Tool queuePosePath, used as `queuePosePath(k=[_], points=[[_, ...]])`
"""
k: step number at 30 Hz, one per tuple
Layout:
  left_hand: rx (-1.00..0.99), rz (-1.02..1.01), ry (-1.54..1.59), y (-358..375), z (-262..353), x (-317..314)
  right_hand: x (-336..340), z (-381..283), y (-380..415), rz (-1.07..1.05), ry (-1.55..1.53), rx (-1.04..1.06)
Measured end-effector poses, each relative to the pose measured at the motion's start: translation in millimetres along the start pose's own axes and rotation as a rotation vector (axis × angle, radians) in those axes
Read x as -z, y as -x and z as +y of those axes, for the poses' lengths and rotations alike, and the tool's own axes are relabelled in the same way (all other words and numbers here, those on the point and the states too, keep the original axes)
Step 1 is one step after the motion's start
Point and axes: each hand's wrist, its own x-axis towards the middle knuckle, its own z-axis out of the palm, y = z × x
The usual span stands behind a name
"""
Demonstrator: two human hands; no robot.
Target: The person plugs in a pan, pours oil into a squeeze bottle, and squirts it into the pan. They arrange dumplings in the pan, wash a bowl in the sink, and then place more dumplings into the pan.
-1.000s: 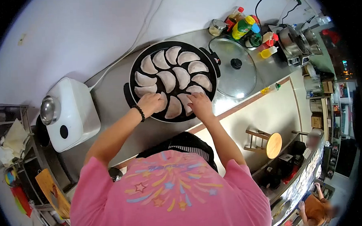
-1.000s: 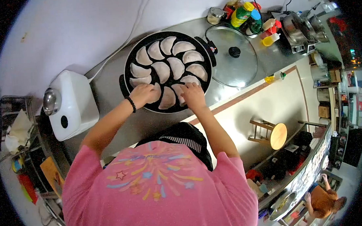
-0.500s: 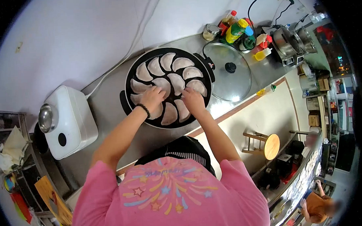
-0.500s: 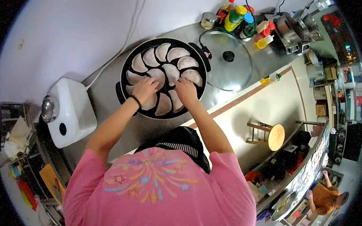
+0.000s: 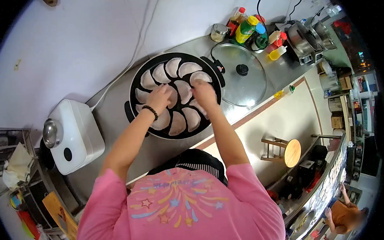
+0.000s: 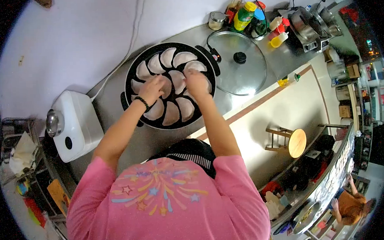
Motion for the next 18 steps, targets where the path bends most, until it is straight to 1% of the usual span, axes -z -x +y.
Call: queuePosePath(k=[1, 3, 4, 5, 6, 7, 9, 11, 12, 13, 15, 16, 18], points=[[0.031, 0.075, 0.087, 2, 4, 11, 17, 7, 5, 0.101, -0.052, 0.005], [0.104, 0.101, 0.206, 17, 8, 45, 34, 20, 23, 0.029, -0.03, -0.085], [0.13, 0.149, 0.25, 30, 9, 56, 34, 28, 30, -0.088, 0.084, -0.109], [0.159, 0.197, 0.292, 46, 9, 63, 35, 32, 37, -0.092, 0.078, -0.11], [0.165, 0.192, 0.287, 63, 8, 67, 36, 32, 46, -0.107, 0.044, -0.016], [0.213, 0.194, 0.269, 81, 7, 72, 36, 29, 54, -0.121, 0.007, 0.082], [0.285, 0.197, 0.226, 118, 14, 81, 34, 10, 59, -0.147, -0.017, 0.112], [0.412, 0.193, 0.243, 153, 27, 85, 27, -11, 61, -0.152, -0.054, 0.107], [0.423, 0.193, 0.231, 171, 32, 82, 18, -26, 62, -0.009, -0.054, 0.242], [0.468, 0.169, 0.252, 188, 36, 74, 8, -43, 60, -0.132, -0.038, 0.257], [0.516, 0.149, 0.271, 213, 45, 62, -11, -73, 59, -0.11, -0.143, 0.474], [0.515, 0.141, 0.257, 223, 49, 55, -22, -85, 57, -0.108, -0.145, 0.481], [0.518, 0.137, 0.241, 229, 57, 57, -36, -106, 53, -0.111, -0.014, 0.441]])
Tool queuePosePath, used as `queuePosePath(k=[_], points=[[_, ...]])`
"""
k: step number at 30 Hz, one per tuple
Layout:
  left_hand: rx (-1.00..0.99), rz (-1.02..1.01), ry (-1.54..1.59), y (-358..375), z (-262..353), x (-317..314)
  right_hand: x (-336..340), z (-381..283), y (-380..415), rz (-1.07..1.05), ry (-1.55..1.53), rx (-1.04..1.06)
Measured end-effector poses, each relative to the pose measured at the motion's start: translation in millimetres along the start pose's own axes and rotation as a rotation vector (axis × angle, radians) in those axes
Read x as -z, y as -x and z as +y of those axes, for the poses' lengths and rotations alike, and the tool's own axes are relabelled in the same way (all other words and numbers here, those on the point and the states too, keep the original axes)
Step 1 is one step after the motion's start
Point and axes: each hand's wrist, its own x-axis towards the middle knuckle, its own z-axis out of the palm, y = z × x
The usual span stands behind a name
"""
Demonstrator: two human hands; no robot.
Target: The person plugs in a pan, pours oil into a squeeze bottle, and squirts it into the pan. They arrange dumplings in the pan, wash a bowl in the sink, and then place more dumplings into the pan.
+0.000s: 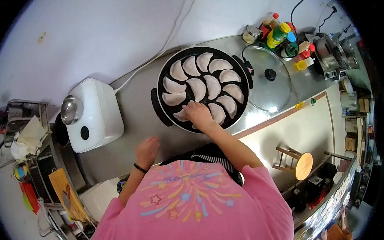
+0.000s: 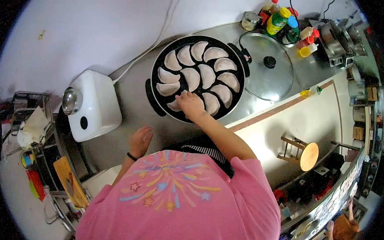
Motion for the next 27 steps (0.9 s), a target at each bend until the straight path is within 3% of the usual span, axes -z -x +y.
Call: queuePosePath(k=[3, 4, 9, 11, 19, 21, 24, 27], points=[[0.028, 0.002, 0.012, 7, 3, 5, -3, -7, -11, -0.144, 0.141, -0.013], [0.046, 0.008, 0.043, 9, 3, 6, -19, -6, -13, -0.098, 0.071, -0.092], [0.101, 0.045, 0.085, 15, 0, 12, -10, -12, -54, 0.024, -0.001, -0.1], [0.09, 0.039, 0.083, 18, -3, 13, -13, -11, -66, 0.099, 0.041, 0.057], [0.133, 0.003, 0.087, 29, -15, 8, -22, 2, -59, 0.033, -0.014, 0.091], [0.135, -0.013, 0.098, 30, -19, 7, -4, 13, -58, 0.224, -0.129, -0.058], [0.077, -0.007, 0.147, 33, -31, 6, 37, 36, -32, 0.235, -0.157, -0.227], [0.168, -0.013, 0.152, 36, -31, 6, 55, 60, 13, 0.191, -0.118, -0.372]])
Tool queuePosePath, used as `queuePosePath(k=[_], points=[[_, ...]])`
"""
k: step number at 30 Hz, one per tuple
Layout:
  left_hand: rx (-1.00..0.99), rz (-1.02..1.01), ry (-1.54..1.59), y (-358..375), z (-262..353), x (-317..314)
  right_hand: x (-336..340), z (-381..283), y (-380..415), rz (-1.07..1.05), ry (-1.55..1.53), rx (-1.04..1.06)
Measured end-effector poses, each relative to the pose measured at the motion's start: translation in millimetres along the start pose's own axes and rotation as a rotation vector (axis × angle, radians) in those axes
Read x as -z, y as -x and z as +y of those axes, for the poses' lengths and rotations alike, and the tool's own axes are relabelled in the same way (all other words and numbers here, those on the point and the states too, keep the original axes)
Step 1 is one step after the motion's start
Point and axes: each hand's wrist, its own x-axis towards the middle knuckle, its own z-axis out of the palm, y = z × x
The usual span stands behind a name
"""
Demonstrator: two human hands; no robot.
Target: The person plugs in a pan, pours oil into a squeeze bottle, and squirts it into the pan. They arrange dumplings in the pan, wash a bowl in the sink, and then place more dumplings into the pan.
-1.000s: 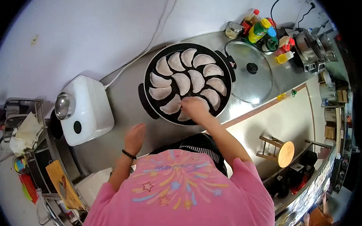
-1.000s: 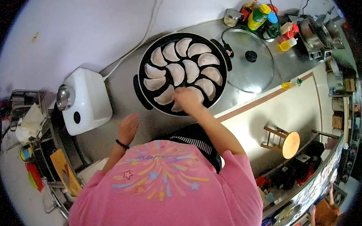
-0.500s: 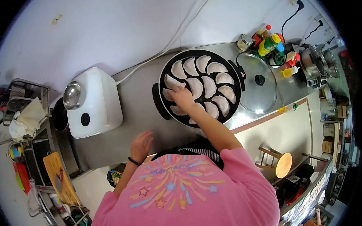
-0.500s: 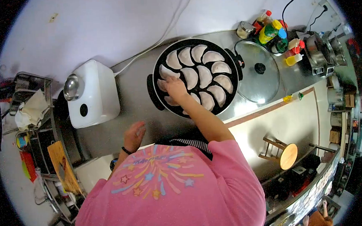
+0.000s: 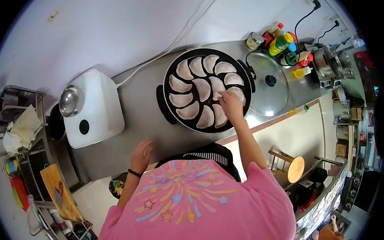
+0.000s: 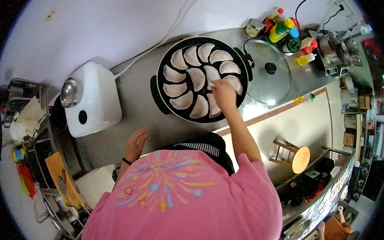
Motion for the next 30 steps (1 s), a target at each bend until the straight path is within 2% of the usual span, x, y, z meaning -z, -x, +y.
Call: queuePosePath(k=[1, 3, 5, 6, 8, 9, 10, 11, 12, 14, 16, 17, 18, 19, 20, 22, 24, 25, 26, 27, 28, 30], points=[[-0.004, 0.04, -0.03, 0, 5, 5, 8, 10, 11, -0.013, 0.031, -0.089], [0.04, 0.147, -0.101, 0, 4, 21, 12, 38, 32, -0.009, 0.036, -0.114], [0.411, 0.324, -0.143, -10, -8, 52, 24, 45, 47, 0.003, 0.026, -0.252], [0.401, 0.538, -0.115, -20, -15, 80, 33, 44, 52, 0.025, 0.03, -0.205], [0.345, 0.902, -0.036, -38, -35, 143, 50, 32, 60, 0.002, 0.082, -0.26], [0.317, 1.064, 0.171, -48, -39, 172, 52, 31, 65, 0.009, 0.081, -0.222], [0.344, 1.094, 0.274, -53, -67, 196, 54, 30, 69, 0.001, 0.108, -0.195], [0.399, 1.087, 0.455, -59, -81, 214, 57, 23, 68, -0.001, 0.096, -0.189], [0.501, 0.996, 0.679, -65, -100, 227, 61, 17, 72, 0.005, 0.091, -0.199], [0.55, 0.892, 0.849, -82, -115, 235, 65, 14, 74, 0.002, 0.05, -0.244], [0.637, 0.706, 0.93, -95, -128, 237, 76, 8, 80, 0.055, 0.093, -0.176], [0.53, 0.603, 1.026, -100, -147, 234, 85, -2, 86, 0.057, 0.118, -0.209], [0.568, 0.567, 1.035, -102, -147, 233, 90, -4, 96, 0.07, 0.135, -0.236], [0.341, 0.434, 0.76, -101, -207, 233, 99, -12, 108, 0.083, 0.146, -0.276], [0.251, 0.293, 0.323, -102, -233, 238, 109, -21, 122, 0.094, 0.156, -0.307], [0.559, 0.561, 1.089, -107, -156, 235, 116, -24, 161, 0.11, 0.213, -0.415], [0.666, 0.624, 1.14, -107, -150, 229, 119, -24, 198, 0.096, 0.265, -0.482], [0.519, 0.643, 1.191, -96, -159, 225, 122, -20, 218, 0.036, 0.262, -0.569], [0.439, 0.509, 1.238, -92, -188, 224, 122, -17, 237, -0.021, 0.263, -0.654], [0.368, 0.48, 1.304, -80, -165, 219, 120, -13, 253, -0.088, 0.263, -0.732], [0.287, 0.461, 1.368, -63, -137, 215, 117, -6, 266, -0.074, 0.266, -0.722], [0.295, 0.464, 1.423, -21, -87, 209, 112, 10, 287, -0.325, 0.293, -0.726]])
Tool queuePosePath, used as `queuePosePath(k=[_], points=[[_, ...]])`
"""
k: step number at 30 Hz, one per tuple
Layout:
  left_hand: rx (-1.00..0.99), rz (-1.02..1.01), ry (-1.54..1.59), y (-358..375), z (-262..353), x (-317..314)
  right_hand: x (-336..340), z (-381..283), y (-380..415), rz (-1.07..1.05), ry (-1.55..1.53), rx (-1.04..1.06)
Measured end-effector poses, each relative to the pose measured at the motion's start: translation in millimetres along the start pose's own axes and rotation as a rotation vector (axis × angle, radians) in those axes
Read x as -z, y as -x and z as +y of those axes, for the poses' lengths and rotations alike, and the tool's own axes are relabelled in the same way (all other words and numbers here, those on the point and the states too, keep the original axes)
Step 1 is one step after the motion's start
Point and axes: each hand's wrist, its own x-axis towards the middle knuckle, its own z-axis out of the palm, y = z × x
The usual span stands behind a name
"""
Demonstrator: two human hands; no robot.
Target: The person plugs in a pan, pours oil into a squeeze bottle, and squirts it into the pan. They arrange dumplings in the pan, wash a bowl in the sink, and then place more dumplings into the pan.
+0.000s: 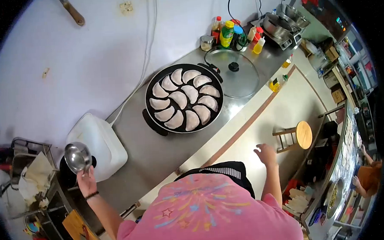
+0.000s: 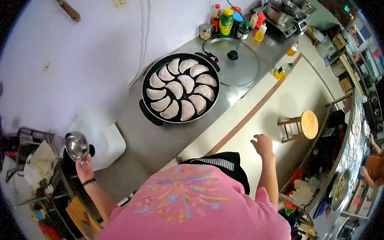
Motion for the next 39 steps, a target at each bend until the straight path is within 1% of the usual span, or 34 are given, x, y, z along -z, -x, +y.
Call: queuePosePath(k=[1, 2, 3, 4, 5, 6, 8, 10, 12, 13, 14, 15, 16, 18, 21, 22, 24, 25, 26, 28, 29, 31, 33, 34, 36, 37, 38, 39], points=[[0.034, 0.008, 0.039, 26, -4, -10, -12, 8, -7, -0.041, -0.003, 0.063], [0.016, 0.019, 0.05, 54, -14, -21, -21, 14, -14, -0.088, 0.001, 0.131], [0.051, -0.002, 0.067, 82, -26, -30, -22, 13, -21, -0.173, -0.009, 0.192], [0.087, -0.015, 0.085, 108, -36, -32, -23, 11, -31, -0.206, -0.025, 0.277], [0.139, -0.01, 0.078, 125, -55, -16, -13, -2, -34, -0.239, -0.036, 0.268], [0.191, -0.004, 0.07, 144, -79, 4, -26, 1, -46, -0.18, -0.014, 0.354], [0.271, 0.057, 0.201, 202, -125, 1, -35, -2, -54, -0.068, 0.033, 0.495], [0.548, 0.125, 0.226, 261, -157, 30, -47, 1, -59, -0.095, 0.041, 0.592], [0.066, -0.034, -1.107, 326, -200, 72, -55, 0, -55, -0.271, 0.221, 0.633], [0.236, 0.2, -0.661, 356, -197, 54, -61, -2, -51, -0.275, 0.224, 0.654], [0.382, 0.41, -0.192, 382, -189, 37, -70, -3, -46, -0.326, 0.274, 0.694], [0.372, 0.424, -0.179, 397, -189, 40, -71, -8, -38, -0.373, 0.327, 0.733], [0.374, 0.505, -0.094, 412, -189, 45, -73, -18, -31, -0.411, 0.359, 0.749], [0.374, 0.661, 0.077, 444, -187, 61, -97, -30, -23, -0.436, 0.319, 0.857], [0.378, 0.872, 0.322, 487, -179, 95, -112, -67, -2, -0.403, 0.354, 0.958], [0.371, 0.872, 0.327, 496, -176, 107, -113, -83, 9, -0.398, 0.355, 0.966], [0.341, 0.993, 0.641, 514, -173, 136, -111, -117, 33, -0.347, 0.43, 1.097], [0.341, 0.925, 0.564, 531, -174, 156, -114, -134, 47, -0.337, 0.437, 1.109], [0.328, 0.923, 0.579, 546, -172, 172, -119, -152, 63, -0.315, 0.453, 1.157], [0.154, 0.798, 0.539, 584, -166, 191, -134, -187, 97, -0.283, 0.48, 1.23], [-0.064, 0.894, 0.233, 600, -155, 166, -147, -204, 116, -0.284, 0.493, 1.28], [-0.07, 0.955, 0.23, 653, -153, 226, -171, -232, 176, -0.293, 0.523, 1.383], [-0.066, 1.052, 0.247, 714, -173, 292, -185, -259, 240, -0.272, 0.54, 1.514], [-0.118, 0.989, -0.098, 752, -193, 336, -197, -274, 271, -0.332, 0.555, 1.563], [-0.206, 1.179, 0.101, 794, -158, 318, -226, -297, 332, -0.451, 0.607, 1.697], [-0.254, 1.236, 0.144, 812, -169, 333, -241, -309, 353, -0.5, 0.637, 1.767], [-0.287, 1.26, 0.211, 833, -172, 350, -247, -323, 378, -0.504, 0.654, 1.835], [-0.314, 1.268, 0.266, 851, -165, 365, -245, -332, 406, -0.527, 0.627, 1.857]])
